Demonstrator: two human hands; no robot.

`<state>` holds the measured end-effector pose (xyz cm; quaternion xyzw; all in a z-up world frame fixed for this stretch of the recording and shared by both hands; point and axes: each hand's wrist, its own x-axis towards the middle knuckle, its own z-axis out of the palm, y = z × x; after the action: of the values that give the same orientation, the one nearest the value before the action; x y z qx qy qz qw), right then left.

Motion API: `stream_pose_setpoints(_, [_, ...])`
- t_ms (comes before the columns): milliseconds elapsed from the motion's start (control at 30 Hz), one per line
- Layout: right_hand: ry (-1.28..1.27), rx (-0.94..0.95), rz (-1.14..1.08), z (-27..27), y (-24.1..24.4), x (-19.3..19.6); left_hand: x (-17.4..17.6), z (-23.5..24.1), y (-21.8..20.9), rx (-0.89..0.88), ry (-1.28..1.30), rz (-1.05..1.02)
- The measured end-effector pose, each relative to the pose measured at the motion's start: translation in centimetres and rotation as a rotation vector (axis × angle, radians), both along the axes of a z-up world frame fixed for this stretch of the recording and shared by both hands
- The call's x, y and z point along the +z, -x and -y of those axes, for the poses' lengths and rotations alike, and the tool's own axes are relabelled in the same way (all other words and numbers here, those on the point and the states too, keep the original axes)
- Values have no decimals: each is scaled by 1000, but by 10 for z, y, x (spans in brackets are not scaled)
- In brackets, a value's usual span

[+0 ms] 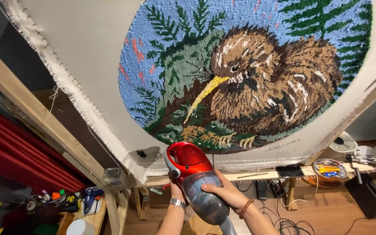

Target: Vacuuming the back of a tufted rug mounted on a frame to remove loose fibers.

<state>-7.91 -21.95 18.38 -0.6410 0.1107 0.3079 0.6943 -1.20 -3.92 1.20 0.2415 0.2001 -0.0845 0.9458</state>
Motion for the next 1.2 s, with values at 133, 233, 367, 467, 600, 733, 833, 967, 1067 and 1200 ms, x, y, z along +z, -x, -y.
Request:
stream_pose_setpoints(133, [7,-26,-13,17,-2,1,1,19,-8,-23,5,6])
stream_pose_setpoints(233, [-35,-57,-16,33,-3,2,2,38,-14,-46,9,11])
stream_pose_setpoints(367, [-42,-112,-16,57,-6,1,3,64,-22,-79,15,21])
stream_pose_setpoints(467, [-20,-131,-5,78,-5,-2,2,87,-26,-108,22,20])
stream_pose_setpoints(600, [-35,-182,3,99,-2,2,1,115,-31,-137,36,22])
stream_pose_setpoints(733, [10,-157,21,116,-4,-13,0,128,-29,-147,46,19])
stream_pose_setpoints(833, [9,-147,2,117,-2,-16,4,128,-23,-150,33,61])
stream_pose_setpoints(967, [-48,-166,-5,103,2,-10,3,114,-16,-133,4,-4])
stream_pose_setpoints(1067, [-74,-167,-23,88,4,-10,-2,97,-12,-107,-9,-47])
stream_pose_setpoints(1200, [-83,-149,-46,66,4,-12,1,70,-2,-76,-54,-90])
